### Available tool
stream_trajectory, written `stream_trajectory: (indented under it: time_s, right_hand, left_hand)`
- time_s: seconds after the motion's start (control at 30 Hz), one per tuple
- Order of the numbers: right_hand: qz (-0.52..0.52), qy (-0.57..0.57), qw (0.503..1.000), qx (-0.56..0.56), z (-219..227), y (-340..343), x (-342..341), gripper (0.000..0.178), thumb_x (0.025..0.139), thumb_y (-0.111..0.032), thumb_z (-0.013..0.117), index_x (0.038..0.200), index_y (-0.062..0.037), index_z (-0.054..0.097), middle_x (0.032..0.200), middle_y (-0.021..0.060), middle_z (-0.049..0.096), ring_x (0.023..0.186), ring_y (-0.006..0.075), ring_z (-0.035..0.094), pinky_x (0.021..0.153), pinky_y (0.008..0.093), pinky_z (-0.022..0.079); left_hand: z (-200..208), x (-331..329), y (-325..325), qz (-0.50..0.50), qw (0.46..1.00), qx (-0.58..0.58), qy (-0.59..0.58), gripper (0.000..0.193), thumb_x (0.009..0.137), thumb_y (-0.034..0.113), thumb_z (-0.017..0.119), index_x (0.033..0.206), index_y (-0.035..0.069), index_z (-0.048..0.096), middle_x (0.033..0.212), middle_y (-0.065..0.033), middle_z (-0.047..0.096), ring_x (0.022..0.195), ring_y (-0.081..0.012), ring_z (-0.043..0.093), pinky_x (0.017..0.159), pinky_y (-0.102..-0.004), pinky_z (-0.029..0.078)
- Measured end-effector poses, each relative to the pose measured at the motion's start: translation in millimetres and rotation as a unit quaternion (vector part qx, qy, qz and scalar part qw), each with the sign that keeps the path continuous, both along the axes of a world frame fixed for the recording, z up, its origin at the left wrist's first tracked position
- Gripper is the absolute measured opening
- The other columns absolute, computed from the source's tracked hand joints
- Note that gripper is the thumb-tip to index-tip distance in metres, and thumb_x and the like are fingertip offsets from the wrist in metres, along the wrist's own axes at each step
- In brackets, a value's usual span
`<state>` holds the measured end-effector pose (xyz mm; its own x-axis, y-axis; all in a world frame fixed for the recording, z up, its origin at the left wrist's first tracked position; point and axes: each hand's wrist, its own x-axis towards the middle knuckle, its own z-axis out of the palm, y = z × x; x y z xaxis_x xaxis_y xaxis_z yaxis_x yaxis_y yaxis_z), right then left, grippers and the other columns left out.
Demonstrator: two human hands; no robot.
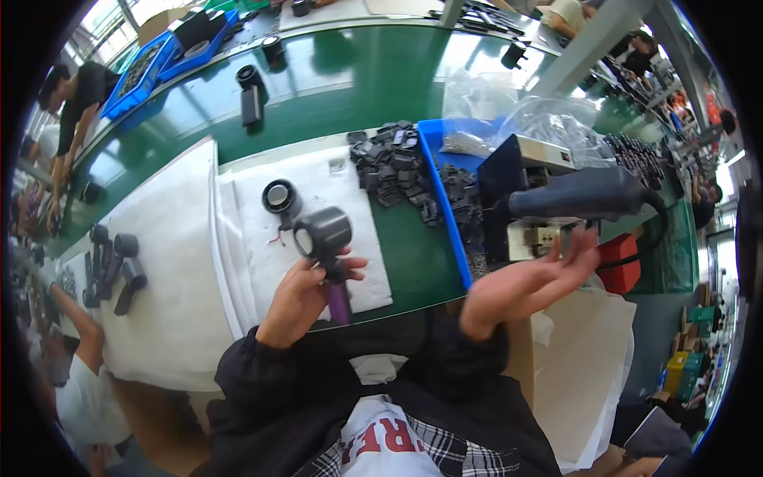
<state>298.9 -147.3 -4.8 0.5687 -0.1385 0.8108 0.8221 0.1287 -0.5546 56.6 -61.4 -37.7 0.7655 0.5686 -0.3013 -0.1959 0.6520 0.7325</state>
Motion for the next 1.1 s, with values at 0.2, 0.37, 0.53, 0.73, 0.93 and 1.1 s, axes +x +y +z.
stream_trajectory:
  time_s: [0.2,0.37,0.53,0.73,0.93,1.1]
  right_hand:
    - [0.476,0.208,0.853,-0.056,34.4,2.5,19.8,0.075,0.094,-0.054,0.049,0.141,0.0001,0.029,0.125,0.02,0.045,0.11,0.0291,0.053,0.099,0.0451,0.046]
    - [0.618,0.154,0.768,-0.062,52.3,12.8,-6.9,0.075,0.079,-0.039,0.078,0.127,-0.0065,0.031,0.108,0.0182,0.047,0.081,0.0314,0.062,0.059,0.0378,0.057]
    - [0.669,0.1,0.724,0.138,46.6,45.4,-56.6,0.088,0.07,-0.057,0.079,0.123,-0.0069,0.029,0.104,0.0168,0.049,0.053,0.0288,0.056,0.046,0.0364,0.051]
    - [0.647,0.134,0.744,0.101,20.6,61.1,-86.0,0.088,0.072,-0.065,0.072,0.119,-0.0043,0.03,0.094,0.0149,0.052,0.054,0.0272,0.057,0.046,0.0392,0.049]
    - [0.618,0.164,0.765,0.076,2.2,69.3,-87.8,0.092,0.067,-0.068,0.075,0.114,-0.0023,0.032,0.086,0.0141,0.052,0.05,0.0262,0.056,0.045,0.0375,0.048]
    - [0.614,0.182,0.765,0.063,-7.2,73.6,-83.4,0.094,0.066,-0.071,0.074,0.113,-0.0012,0.033,0.084,0.015,0.052,0.05,0.0258,0.055,0.043,0.0375,0.048]
  left_hand:
    - [-12.4,6.2,13.4,-0.004,0.999,0.012,-0.039,0.06,0.086,0.01,0.048,0.144,0.001,0.033,0.139,-0.0214,0.047,0.127,-0.0306,0.049,0.105,-0.0419,0.038]
    - [-27.9,12.0,20.0,-0.006,0.998,0.057,-0.035,0.052,0.084,-0.006,0.043,0.136,-0.002,0.04,0.134,-0.0169,0.051,0.121,-0.022,0.053,0.102,-0.0316,0.041]
    - [-62.7,10.3,26.1,-0.026,0.996,0.085,0.002,0.054,0.085,-0.006,0.047,0.138,-0.003,0.037,0.138,-0.0151,0.049,0.127,-0.0214,0.05,0.106,-0.0334,0.039]
    - [-44.7,9.5,25.3,-0.019,0.994,0.108,0.029,0.053,0.087,-0.001,0.059,0.134,-0.009,0.036,0.121,-0.0091,0.053,0.111,-0.0143,0.053,0.095,-0.0284,0.044]
    - [-55.1,10.2,25.2,-0.026,0.996,0.089,0.006,0.048,0.089,-0.002,0.057,0.132,-0.008,0.038,0.12,-0.0088,0.053,0.111,-0.0138,0.053,0.094,-0.0282,0.045]
    - [-49.1,10.0,30.1,-0.054,0.995,0.085,0.027,0.051,0.087,0.0,0.059,0.133,-0.006,0.039,0.122,-0.0081,0.055,0.106,-0.0091,0.054,0.09,-0.0257,0.045]
